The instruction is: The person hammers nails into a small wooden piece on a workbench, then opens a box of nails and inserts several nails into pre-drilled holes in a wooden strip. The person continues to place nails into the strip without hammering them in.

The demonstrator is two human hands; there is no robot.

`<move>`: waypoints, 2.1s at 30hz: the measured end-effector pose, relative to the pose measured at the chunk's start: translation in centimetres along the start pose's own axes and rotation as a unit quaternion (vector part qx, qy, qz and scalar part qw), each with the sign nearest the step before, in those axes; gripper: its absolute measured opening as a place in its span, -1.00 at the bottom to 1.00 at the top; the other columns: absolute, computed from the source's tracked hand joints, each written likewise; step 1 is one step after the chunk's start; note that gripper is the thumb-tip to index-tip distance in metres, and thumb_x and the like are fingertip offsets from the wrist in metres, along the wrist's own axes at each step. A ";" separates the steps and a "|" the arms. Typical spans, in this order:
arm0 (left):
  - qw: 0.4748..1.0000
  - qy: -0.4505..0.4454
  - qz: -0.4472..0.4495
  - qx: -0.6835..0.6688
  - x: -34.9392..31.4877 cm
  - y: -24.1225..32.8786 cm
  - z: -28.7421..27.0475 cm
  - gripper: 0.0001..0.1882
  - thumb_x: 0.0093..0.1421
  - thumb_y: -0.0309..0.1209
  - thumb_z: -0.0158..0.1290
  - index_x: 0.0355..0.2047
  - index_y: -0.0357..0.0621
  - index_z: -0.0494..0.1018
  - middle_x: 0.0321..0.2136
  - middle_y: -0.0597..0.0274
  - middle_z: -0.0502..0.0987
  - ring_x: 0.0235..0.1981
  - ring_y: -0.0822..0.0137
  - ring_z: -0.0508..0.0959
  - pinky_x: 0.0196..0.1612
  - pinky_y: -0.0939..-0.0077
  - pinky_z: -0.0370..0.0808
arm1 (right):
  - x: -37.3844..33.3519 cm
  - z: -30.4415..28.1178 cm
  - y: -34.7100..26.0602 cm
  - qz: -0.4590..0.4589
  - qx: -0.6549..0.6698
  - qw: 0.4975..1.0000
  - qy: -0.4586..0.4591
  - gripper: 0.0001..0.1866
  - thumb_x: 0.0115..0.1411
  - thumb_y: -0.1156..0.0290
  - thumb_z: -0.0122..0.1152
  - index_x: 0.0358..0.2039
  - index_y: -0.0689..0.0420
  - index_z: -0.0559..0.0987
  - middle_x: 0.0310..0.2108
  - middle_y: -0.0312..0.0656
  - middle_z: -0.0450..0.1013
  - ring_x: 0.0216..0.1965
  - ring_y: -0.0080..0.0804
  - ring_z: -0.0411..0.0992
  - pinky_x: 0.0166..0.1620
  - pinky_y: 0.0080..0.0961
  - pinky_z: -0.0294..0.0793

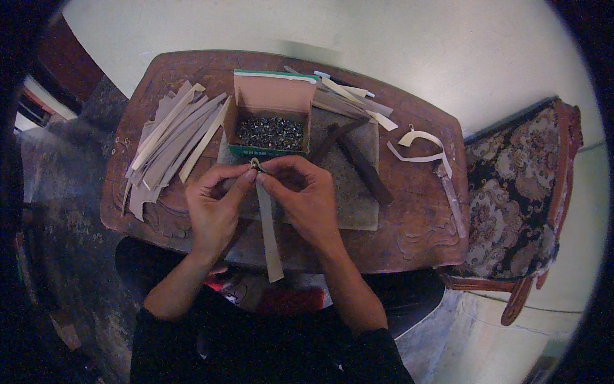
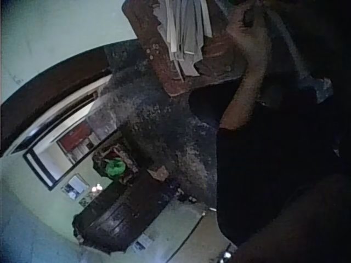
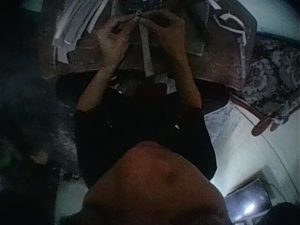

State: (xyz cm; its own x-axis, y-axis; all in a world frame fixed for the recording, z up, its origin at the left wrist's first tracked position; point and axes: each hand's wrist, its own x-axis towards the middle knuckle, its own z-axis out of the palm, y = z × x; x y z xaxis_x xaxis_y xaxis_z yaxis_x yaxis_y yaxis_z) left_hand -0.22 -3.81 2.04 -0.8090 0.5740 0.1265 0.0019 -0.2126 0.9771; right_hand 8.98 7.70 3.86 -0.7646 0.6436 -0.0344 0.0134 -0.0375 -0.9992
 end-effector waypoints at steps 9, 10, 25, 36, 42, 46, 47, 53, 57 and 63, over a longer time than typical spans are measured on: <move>1.000 0.025 -0.005 0.011 -0.2 -0.5 0.3 -0.88 0.17 -0.55 0.20 -0.26 -0.30 0.59 -0.34 0.23 0.59 -0.30 0.52 0.54 -0.24 0.64 0.46 | 0.0 0.1 0.5 -0.010 0.015 1.000 0.003 -0.84 0.13 0.52 0.34 -0.27 0.27 0.62 -0.32 -0.25 0.59 -0.26 -0.59 0.51 -0.13 -0.60 0.49; 1.000 0.027 -0.007 0.006 -0.2 -0.5 0.4 -0.88 0.18 -0.55 0.20 -0.26 -0.30 0.58 -0.34 0.23 0.59 -0.31 0.52 0.54 -0.25 0.65 0.45 | 0.0 0.2 0.5 -0.009 0.020 1.000 0.004 -0.84 0.13 0.52 0.34 -0.27 0.27 0.62 -0.33 -0.25 0.59 -0.26 -0.60 0.51 -0.14 -0.61 0.49; 0.992 -0.002 -0.113 -0.063 0.6 1.1 0.1 -0.87 0.22 -0.54 0.15 -0.23 -0.29 0.53 -0.35 0.25 0.60 -0.32 0.53 0.56 -0.25 0.60 0.50 | -0.2 -0.3 -0.5 0.039 0.035 0.999 0.002 -0.82 0.12 0.48 0.35 -0.26 0.22 0.59 -0.34 -0.28 0.57 -0.28 -0.58 0.50 -0.16 -0.59 0.48; 0.975 -0.069 -0.173 -0.121 1.5 1.0 -1.1 -0.85 0.25 -0.46 0.13 -0.21 -0.26 0.53 -0.36 0.25 0.61 -0.35 0.50 0.57 -0.26 0.64 0.49 | -0.2 -0.8 -1.7 0.105 0.032 0.994 -0.019 -0.79 0.06 0.49 0.40 -0.28 0.21 0.60 -0.33 -0.27 0.57 -0.26 -0.58 0.50 -0.14 -0.60 0.47; 0.988 -0.057 -0.131 -0.058 1.0 1.0 -0.6 -0.86 0.24 -0.50 0.14 -0.21 -0.28 0.53 -0.37 0.31 0.59 -0.36 0.56 0.54 -0.28 0.67 0.49 | 0.1 -1.0 -0.5 0.069 0.021 0.997 -0.036 -0.81 0.06 0.48 0.39 -0.30 0.19 0.60 -0.40 -0.31 0.55 -0.34 -0.62 0.48 -0.22 -0.63 0.47; 0.986 -0.059 -0.148 -0.040 0.8 1.5 -0.7 -0.87 0.25 -0.50 0.13 -0.21 -0.27 0.52 -0.38 0.31 0.58 -0.35 0.57 0.54 -0.31 0.69 0.48 | -0.2 -0.5 -0.9 0.110 0.038 0.993 -0.017 -0.82 0.06 0.48 0.39 -0.30 0.19 0.60 -0.43 -0.34 0.54 -0.37 -0.62 0.47 -0.23 -0.63 0.47; 0.985 -0.062 -0.157 -0.042 0.8 1.5 -0.7 -0.87 0.26 -0.50 0.12 -0.21 -0.26 0.52 -0.38 0.31 0.58 -0.35 0.57 0.54 -0.32 0.69 0.48 | -0.1 -0.5 -0.9 0.117 0.036 0.992 -0.016 -0.81 0.06 0.49 0.39 -0.29 0.19 0.59 -0.41 -0.33 0.54 -0.36 -0.61 0.47 -0.21 -0.63 0.47; 0.974 -0.051 -0.174 -0.135 1.7 1.2 -0.7 -0.88 0.25 -0.51 0.12 -0.21 -0.24 0.49 -0.35 0.28 0.57 -0.38 0.56 0.53 -0.36 0.71 0.46 | 0.1 -1.0 -0.3 0.088 0.060 0.994 -0.037 -0.74 0.07 0.49 0.38 -0.21 0.20 0.57 -0.28 -0.27 0.54 -0.25 -0.57 0.48 -0.12 -0.61 0.46; 0.974 -0.061 -0.178 -0.126 1.8 1.1 -1.0 -0.86 0.23 -0.52 0.13 -0.21 -0.21 0.45 -0.36 0.27 0.56 -0.37 0.54 0.53 -0.32 0.69 0.47 | 0.1 -1.4 -0.6 0.103 0.052 0.992 -0.057 -0.73 0.09 0.50 0.36 -0.18 0.21 0.57 -0.25 -0.26 0.54 -0.20 -0.54 0.49 -0.08 -0.58 0.46; 0.974 -0.068 -0.183 -0.112 1.7 1.2 -1.3 -0.81 0.21 -0.51 0.16 -0.19 -0.19 0.42 -0.34 0.26 0.56 -0.34 0.53 0.53 -0.28 0.64 0.48 | -0.2 -0.6 -1.4 0.097 0.029 0.994 -0.050 -0.75 0.12 0.51 0.34 -0.18 0.22 0.56 -0.28 -0.26 0.54 -0.22 -0.55 0.50 -0.08 -0.59 0.47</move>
State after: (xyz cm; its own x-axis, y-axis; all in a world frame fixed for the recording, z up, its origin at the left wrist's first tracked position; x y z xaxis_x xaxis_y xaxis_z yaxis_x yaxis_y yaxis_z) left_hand -2.39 -4.08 3.18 -0.6466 0.7396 -0.1868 -0.4130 -0.1336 0.9009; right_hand 9.50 8.12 5.29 -0.8115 0.5408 -0.2212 0.1324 -0.1986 -0.9711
